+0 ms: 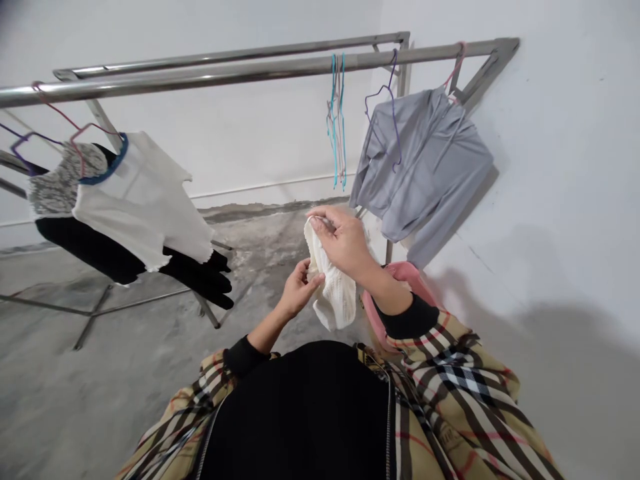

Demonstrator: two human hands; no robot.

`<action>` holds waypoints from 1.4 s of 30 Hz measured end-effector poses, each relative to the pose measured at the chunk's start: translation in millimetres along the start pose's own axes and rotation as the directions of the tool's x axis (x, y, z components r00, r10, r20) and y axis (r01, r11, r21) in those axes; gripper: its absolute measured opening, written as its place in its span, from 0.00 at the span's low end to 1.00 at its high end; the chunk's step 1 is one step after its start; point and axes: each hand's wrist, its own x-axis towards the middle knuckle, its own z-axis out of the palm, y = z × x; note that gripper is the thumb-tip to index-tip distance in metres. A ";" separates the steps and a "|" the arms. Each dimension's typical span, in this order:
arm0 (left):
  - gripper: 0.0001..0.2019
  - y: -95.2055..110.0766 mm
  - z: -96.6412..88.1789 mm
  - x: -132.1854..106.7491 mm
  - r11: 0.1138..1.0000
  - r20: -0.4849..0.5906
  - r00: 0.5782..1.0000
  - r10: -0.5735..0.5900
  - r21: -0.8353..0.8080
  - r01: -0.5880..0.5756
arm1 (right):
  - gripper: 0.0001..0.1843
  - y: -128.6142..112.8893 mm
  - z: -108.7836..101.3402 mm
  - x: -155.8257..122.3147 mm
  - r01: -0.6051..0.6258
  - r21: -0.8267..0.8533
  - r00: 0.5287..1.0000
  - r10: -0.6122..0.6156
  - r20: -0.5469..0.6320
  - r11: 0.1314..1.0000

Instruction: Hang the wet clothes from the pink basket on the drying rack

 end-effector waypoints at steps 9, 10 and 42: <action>0.13 42.0 -50.5 41.3 0.997 -0.274 0.961 0.045 -0.045 -0.059 | 0.12 21.7 -21.3 -13.4 -0.069 0.008 0.997 0.069 0.016 0.998; 0.13 50.9 -57.5 43.5 0.994 -0.285 0.956 0.073 -0.052 -0.091 | 0.12 29.4 -22.1 -16.3 -0.100 0.011 0.995 0.100 0.020 0.995; 0.14 65.9 -115.8 41.9 0.796 -0.209 0.976 0.068 0.600 0.073 | 0.19 79.7 -53.9 -9.2 -0.240 -0.015 0.961 0.239 0.140 0.971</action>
